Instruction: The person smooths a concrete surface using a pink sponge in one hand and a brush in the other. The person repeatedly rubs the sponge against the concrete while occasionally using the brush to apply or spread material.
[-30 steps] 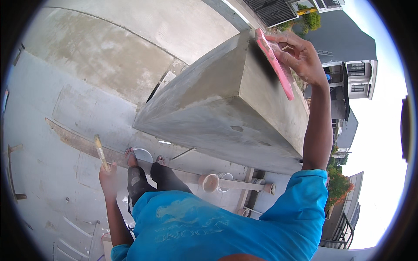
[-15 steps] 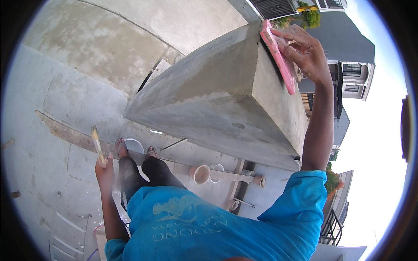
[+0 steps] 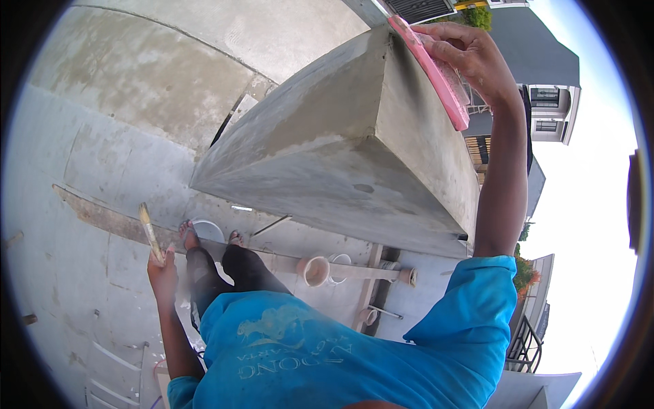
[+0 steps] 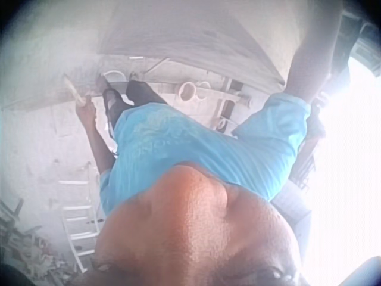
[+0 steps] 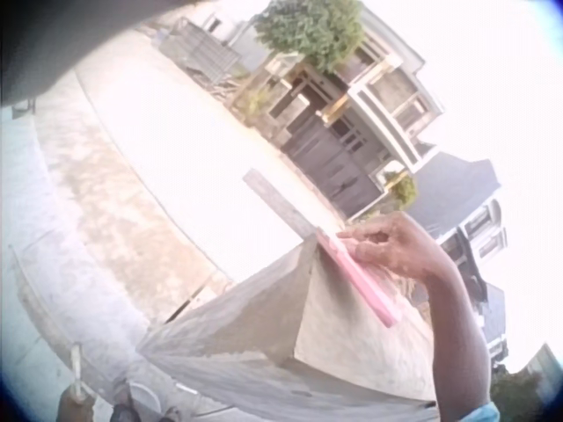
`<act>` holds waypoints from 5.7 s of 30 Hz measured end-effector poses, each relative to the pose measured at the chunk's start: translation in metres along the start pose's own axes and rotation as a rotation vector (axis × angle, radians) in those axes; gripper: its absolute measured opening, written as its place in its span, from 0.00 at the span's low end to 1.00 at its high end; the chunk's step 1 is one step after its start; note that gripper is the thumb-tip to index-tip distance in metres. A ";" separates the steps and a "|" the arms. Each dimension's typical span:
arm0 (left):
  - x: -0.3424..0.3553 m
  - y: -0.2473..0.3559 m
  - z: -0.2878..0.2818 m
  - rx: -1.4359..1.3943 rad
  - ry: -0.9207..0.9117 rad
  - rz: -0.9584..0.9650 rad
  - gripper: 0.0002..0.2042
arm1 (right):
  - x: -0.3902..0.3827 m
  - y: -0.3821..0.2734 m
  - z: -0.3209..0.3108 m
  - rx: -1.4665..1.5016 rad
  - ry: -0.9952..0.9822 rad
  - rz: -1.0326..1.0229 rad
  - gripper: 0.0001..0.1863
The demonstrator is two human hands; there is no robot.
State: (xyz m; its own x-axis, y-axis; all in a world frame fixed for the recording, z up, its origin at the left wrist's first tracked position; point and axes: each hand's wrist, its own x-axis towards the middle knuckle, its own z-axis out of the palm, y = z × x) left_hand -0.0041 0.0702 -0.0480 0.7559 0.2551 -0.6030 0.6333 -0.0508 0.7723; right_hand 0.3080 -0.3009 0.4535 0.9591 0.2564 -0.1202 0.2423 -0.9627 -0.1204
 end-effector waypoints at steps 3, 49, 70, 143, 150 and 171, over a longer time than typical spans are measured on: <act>0.001 0.001 -0.003 0.019 0.011 -0.021 0.13 | 0.000 -0.001 0.006 0.001 0.001 -0.027 0.20; 0.030 -0.029 -0.009 0.065 0.055 0.088 0.13 | 0.007 0.017 0.004 0.086 0.146 0.099 0.17; -0.004 0.023 -0.031 -0.036 0.044 0.001 0.15 | -0.012 0.010 0.028 -0.089 0.043 -0.067 0.18; -0.024 0.141 -0.040 -0.214 -0.096 0.387 0.14 | -0.024 -0.007 0.043 0.196 0.287 -0.651 0.15; -0.042 0.123 -0.060 -0.295 -0.103 0.547 0.04 | -0.120 0.009 0.040 0.080 0.036 -0.478 0.10; -0.062 0.125 -0.022 -0.927 -0.440 0.215 0.23 | -0.136 -0.195 0.299 1.747 -0.381 -0.239 0.17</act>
State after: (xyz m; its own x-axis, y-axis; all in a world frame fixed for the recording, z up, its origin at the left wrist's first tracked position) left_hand 0.0246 0.0694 0.0903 0.9488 -0.0550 -0.3110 0.2437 0.7537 0.6104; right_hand 0.0861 -0.1218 0.1987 0.7863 0.6076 -0.1120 -0.3036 0.2222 -0.9265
